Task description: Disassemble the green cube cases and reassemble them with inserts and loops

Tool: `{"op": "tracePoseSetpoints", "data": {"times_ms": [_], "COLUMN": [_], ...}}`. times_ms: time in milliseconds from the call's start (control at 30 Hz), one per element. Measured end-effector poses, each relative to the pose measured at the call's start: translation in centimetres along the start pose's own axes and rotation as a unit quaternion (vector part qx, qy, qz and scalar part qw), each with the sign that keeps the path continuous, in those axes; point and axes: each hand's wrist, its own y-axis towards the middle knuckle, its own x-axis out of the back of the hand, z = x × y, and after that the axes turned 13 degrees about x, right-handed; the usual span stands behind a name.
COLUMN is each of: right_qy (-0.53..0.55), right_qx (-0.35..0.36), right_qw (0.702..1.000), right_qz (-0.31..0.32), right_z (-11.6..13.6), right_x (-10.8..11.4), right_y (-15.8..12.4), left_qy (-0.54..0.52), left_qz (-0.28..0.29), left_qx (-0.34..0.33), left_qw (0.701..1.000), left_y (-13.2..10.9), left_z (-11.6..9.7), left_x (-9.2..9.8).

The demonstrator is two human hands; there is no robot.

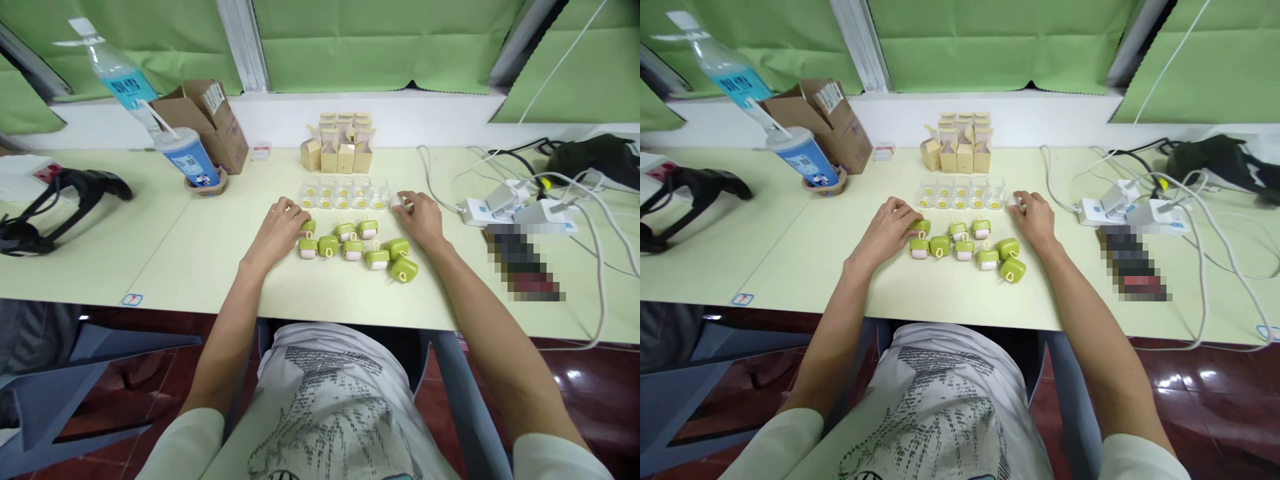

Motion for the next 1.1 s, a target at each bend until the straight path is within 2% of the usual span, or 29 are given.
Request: {"op": "tracePoseSetpoints", "data": {"times_ms": [233,467,533,600,733,833,900,967,1000,1033,1067,1100], "right_qy": [-0.016,0.005,0.018,0.025,0.051,0.096,0.146,0.228,0.274,0.307,0.322,0.330], "right_qx": [-0.002,-0.003,-0.004,-0.002,0.022,0.056,0.073,0.079,0.094,0.113,0.133,0.156], "right_qw": [0.999,1.000,1.000,0.996,0.980,0.962,0.947,0.922,0.917,0.921,0.921,0.918], "right_qz": [0.029,0.017,-0.021,-0.084,-0.193,-0.248,-0.277,-0.303,-0.274,-0.214,-0.173,-0.156], "right_z": [0.6,0.3,0.2,0.0,0.6,3.2,6.4,10.2,12.1,13.9,15.4,16.6], "right_x": [0.4,0.1,0.1,0.4,2.2,4.2,5.5,6.2,6.2,6.1,5.9,5.6], "right_y": [-0.3,-0.5,-0.7,-0.9,-1.2,-2.0,-3.4,-5.4,-6.5,-7.5,-8.4,-9.0], "left_qy": [0.002,-0.015,-0.006,-0.001,-0.025,-0.040,-0.057,-0.100,-0.133,-0.176,-0.225,-0.278], "left_qz": [0.000,-0.001,-0.005,-0.016,-0.013,-0.037,-0.095,-0.182,-0.226,-0.263,-0.289,-0.292], "left_qx": [0.012,-0.016,-0.010,0.013,0.055,0.052,0.015,-0.035,-0.056,-0.069,-0.074,-0.077], "left_qw": [1.000,1.000,1.000,1.000,0.998,0.997,0.994,0.978,0.963,0.946,0.927,0.912], "left_y": [-0.2,-0.2,-0.1,-0.1,-0.1,-0.2,-0.5,-1.0,-1.3,-1.6,-2.0,-2.4], "left_z": [0.2,0.2,0.2,0.3,0.8,1.3,1.2,0.2,-0.8,-2.0,-3.4,-4.8], "left_x": [-0.4,-0.4,-0.1,0.2,0.6,0.7,0.9,1.4,1.7,1.9,2.1,2.1]}}
